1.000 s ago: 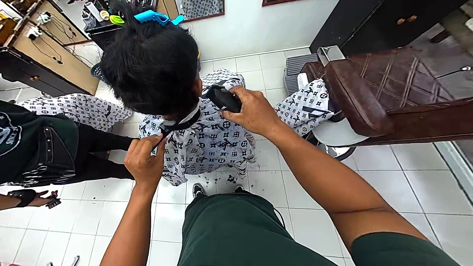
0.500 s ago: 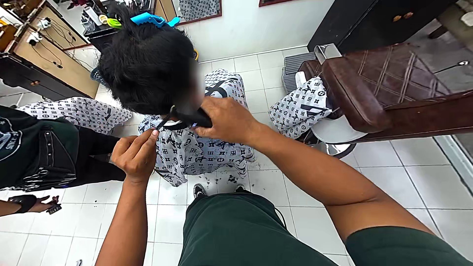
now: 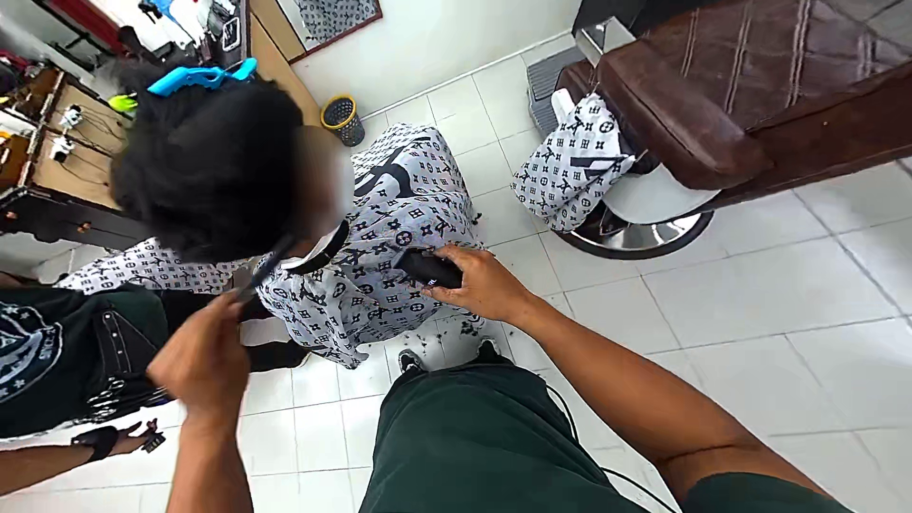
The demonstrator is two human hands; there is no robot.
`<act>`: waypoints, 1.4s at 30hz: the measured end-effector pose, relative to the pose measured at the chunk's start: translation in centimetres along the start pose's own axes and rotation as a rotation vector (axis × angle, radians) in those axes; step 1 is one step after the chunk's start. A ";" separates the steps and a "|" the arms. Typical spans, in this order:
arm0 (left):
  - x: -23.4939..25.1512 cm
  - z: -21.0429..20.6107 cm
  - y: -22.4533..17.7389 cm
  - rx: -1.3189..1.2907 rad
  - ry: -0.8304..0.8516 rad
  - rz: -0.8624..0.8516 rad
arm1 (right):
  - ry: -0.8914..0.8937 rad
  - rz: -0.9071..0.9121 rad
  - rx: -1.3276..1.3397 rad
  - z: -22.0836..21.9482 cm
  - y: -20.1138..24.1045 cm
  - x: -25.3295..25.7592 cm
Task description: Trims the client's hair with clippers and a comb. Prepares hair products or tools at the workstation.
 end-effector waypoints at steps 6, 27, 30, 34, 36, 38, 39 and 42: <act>2.0 -0.4 -1.5 0.182 0.076 0.006 | -0.096 -0.202 0.159 -0.1 -6.3 -3.2; 2.0 0.4 -1.7 0.185 0.054 0.046 | -0.093 -0.273 0.147 1.6 -8.8 -4.2; 0.8 -0.1 -2.3 0.236 0.014 -0.125 | -0.102 -0.246 0.154 1.6 -8.4 -4.3; 2.2 2.8 -1.5 0.159 -0.091 -0.031 | -0.101 -0.254 0.150 1.6 -8.5 -4.5; 2.3 1.3 -1.8 0.191 0.023 -0.040 | -0.111 -0.248 0.152 1.4 -8.4 -4.7; 1.3 -0.4 -2.0 0.207 0.109 -0.131 | -0.129 -0.223 0.169 1.4 -8.1 -4.9; 1.0 -0.3 -2.0 0.197 0.084 -0.172 | -0.138 -0.209 0.177 1.5 -7.9 -4.9; 2.7 3.0 -1.1 0.092 -0.039 -0.057 | -0.164 -0.204 0.174 1.9 -7.8 -4.9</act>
Point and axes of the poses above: each hand's wrist, its own x-axis towards the middle knuckle, its own z-axis out of the back of the hand, y = z × x, the point moved 7 cm from there along x, towards the middle knuckle, and after that the axes turned 9 degrees about -y, right-handed, at the moved point
